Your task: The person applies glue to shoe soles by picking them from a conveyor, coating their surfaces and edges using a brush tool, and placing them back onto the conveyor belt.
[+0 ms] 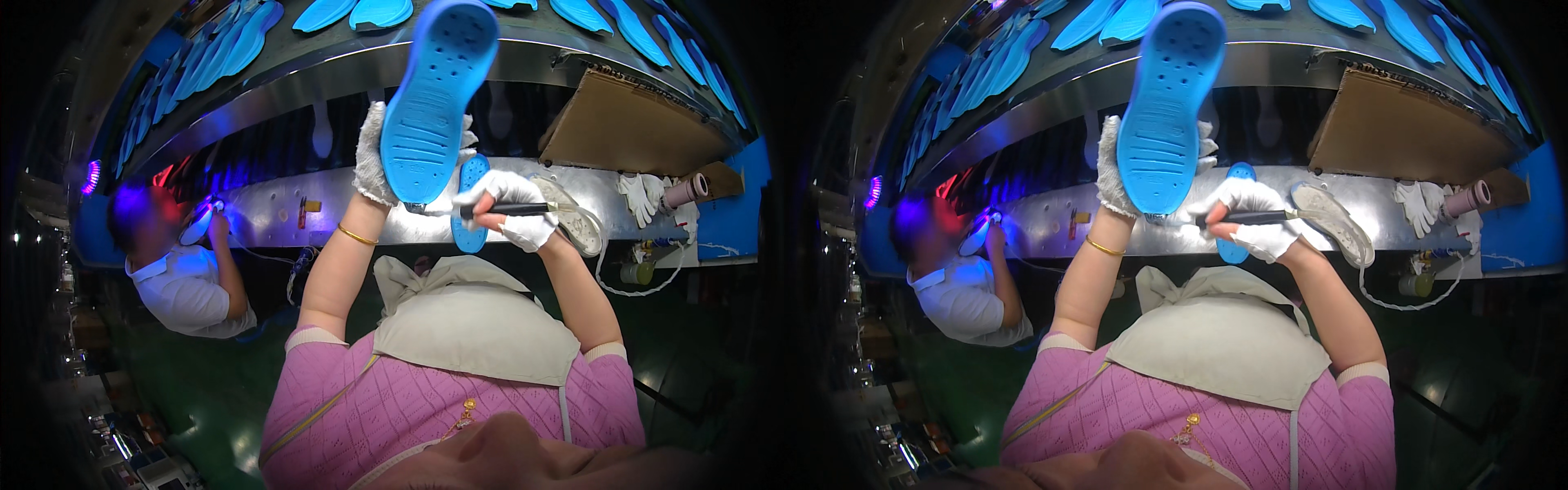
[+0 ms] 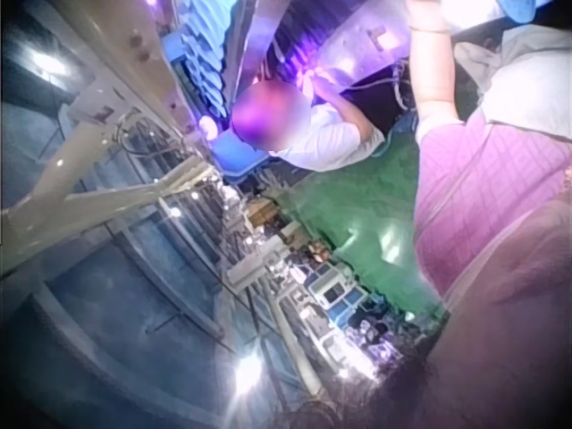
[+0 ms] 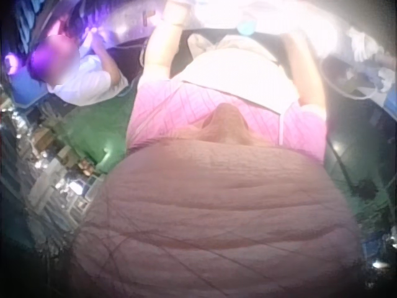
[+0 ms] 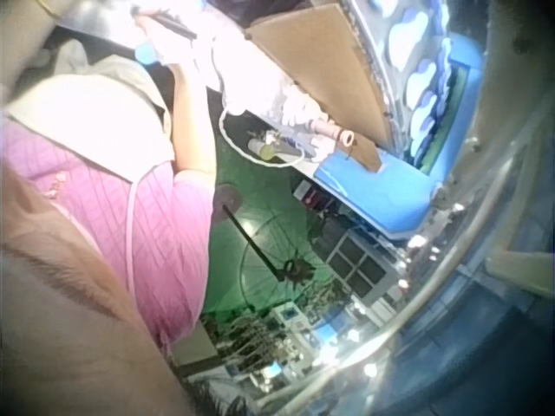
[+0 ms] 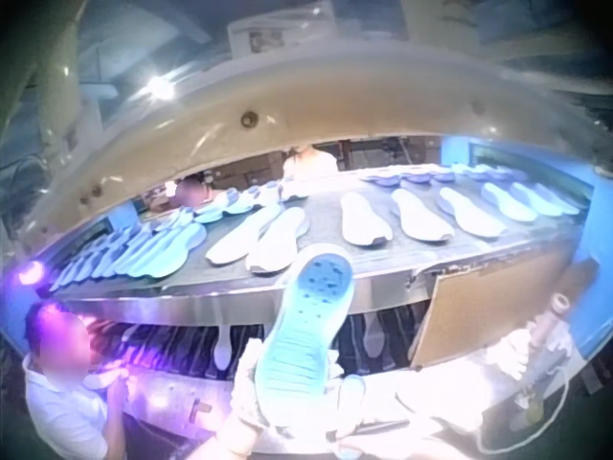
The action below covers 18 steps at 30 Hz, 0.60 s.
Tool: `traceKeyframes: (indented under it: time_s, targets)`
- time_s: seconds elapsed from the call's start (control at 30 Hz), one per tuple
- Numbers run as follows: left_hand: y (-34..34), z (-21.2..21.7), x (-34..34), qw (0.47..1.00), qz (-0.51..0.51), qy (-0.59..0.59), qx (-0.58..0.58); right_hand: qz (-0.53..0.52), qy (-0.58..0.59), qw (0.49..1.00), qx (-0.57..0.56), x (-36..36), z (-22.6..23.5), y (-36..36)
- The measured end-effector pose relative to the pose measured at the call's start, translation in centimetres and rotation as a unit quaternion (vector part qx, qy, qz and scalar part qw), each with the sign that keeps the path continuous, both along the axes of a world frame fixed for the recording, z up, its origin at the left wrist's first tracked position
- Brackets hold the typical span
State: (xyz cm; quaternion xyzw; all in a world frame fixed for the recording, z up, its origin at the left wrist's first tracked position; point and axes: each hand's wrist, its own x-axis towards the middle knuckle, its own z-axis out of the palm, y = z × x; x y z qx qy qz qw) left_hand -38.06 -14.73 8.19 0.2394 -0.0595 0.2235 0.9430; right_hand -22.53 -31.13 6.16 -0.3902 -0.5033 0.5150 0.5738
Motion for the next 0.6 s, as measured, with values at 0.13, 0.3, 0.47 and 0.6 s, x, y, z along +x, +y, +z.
traceKeyframes:
  time_s: [0.13, 0.3, 0.47, 0.6]
  targets:
    - [0.4, -0.2, 0.5, 0.997, -0.048, 0.062, -0.003, -0.084, -0.253, 0.929, 0.256, -0.9, 1.9, 2.5]
    - [1.4, 0.1, 1.0, 0.976, -0.075, 0.204, 0.022, -0.034, -0.264, 0.951, 0.158, -1.3, 1.5, 2.9]
    - [1.1, 0.6, 1.5, 0.931, -0.053, 0.35, 0.09, 0.053, -0.292, 0.954, -0.051, 1.0, 3.4, 2.9]
    - [1.1, 0.6, 1.7, 0.918, -0.098, 0.37, 0.107, -0.009, -0.193, 0.981, -0.014, 0.7, 3.4, 2.8]
